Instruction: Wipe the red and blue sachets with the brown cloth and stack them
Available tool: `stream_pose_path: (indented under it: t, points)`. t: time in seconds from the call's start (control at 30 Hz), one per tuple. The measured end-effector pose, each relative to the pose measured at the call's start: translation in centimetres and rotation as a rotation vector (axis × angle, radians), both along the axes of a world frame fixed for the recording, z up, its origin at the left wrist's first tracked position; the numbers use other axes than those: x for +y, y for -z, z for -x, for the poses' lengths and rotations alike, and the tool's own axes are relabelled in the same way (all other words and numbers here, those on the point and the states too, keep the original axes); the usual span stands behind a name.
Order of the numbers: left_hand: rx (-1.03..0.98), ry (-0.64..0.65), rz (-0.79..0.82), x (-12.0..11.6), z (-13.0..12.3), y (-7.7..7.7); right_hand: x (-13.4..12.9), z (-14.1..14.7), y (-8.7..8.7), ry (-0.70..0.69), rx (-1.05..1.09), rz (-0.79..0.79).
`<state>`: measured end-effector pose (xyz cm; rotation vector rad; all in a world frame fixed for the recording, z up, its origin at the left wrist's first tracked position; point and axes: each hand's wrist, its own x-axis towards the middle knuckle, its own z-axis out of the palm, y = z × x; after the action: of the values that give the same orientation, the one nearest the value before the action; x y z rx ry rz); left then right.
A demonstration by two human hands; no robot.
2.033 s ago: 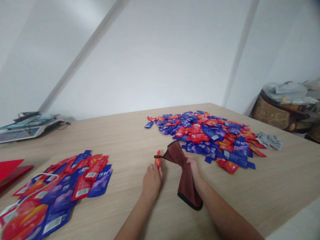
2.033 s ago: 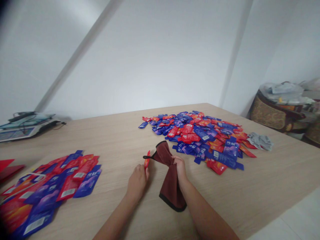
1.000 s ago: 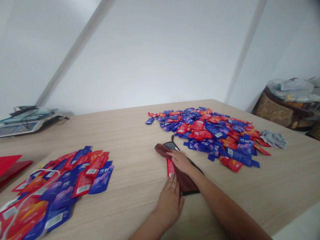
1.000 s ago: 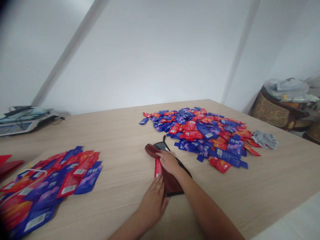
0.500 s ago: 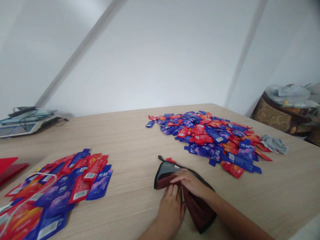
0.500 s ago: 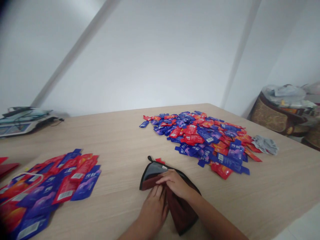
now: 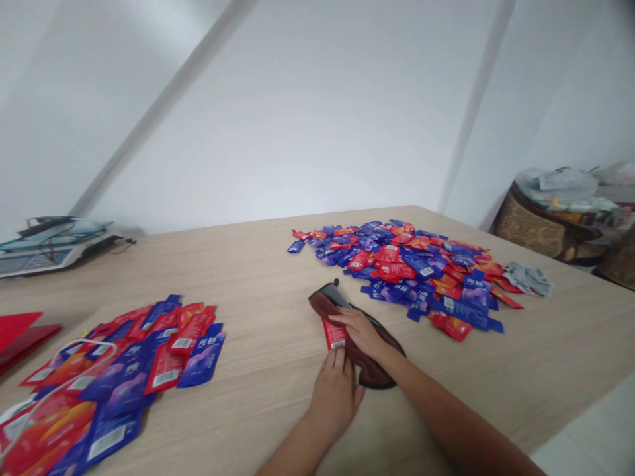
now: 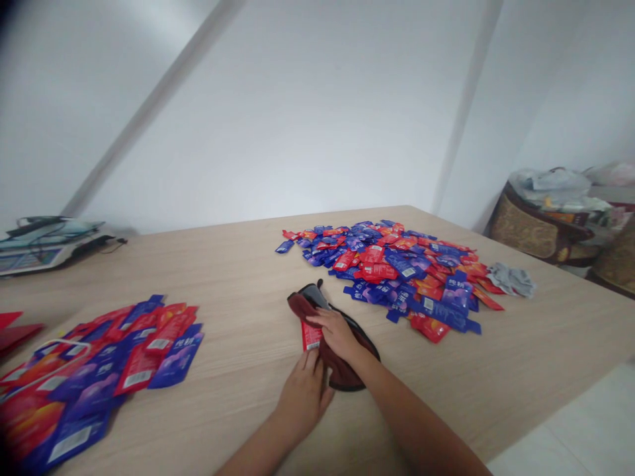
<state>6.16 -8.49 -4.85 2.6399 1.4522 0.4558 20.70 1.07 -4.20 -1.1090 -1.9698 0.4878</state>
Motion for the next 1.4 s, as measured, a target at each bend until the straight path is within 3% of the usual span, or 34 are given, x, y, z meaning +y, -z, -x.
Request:
stream_pose_path:
  t: [0.13,0.23,0.4,0.6,0.8,0.93,1.07,1.2,1.3,1.4]
  points:
    - [-0.015,0.002,-0.025,0.1,-0.1,0.0,-2.9,-0.7,0.1,-0.078,0.035,0.073]
    - [-0.028,0.006,-0.077,0.1,-0.2,0.0,-3.6,-1.5,-0.2,-0.068,0.081,0.187]
    - [-0.016,0.022,-0.095,0.2,-0.2,-0.4,-1.6,-1.6,-1.3,0.184,-0.052,0.326]
    - [0.085,-0.099,-0.123,0.4,0.6,-0.6,-0.7,-0.8,-0.9,0.412,-0.049,0.243]
    - [0.165,-0.255,-0.21,3.1,2.8,-2.5,-0.6,-1.5,0.2,0.426,0.047,0.213]
    - [0.165,-0.228,-0.203,5.5,4.8,-2.2,-0.3,-1.6,0.5,0.417,0.052,0.205]
    - [0.231,-0.242,-0.094,6.5,8.2,-1.4,-0.3,-1.7,0.4,0.369,0.066,0.209]
    - [0.319,-0.409,0.011,7.3,14.6,-1.3,-0.3,-1.7,0.3,0.38,0.051,0.244]
    - [0.312,-0.485,-0.123,7.8,20.4,-0.5,-0.3,-1.7,0.2,0.37,0.062,0.234]
    - [0.272,-0.46,-0.271,8.0,25.4,0.6,-0.4,-1.6,0.1,0.351,0.084,0.215]
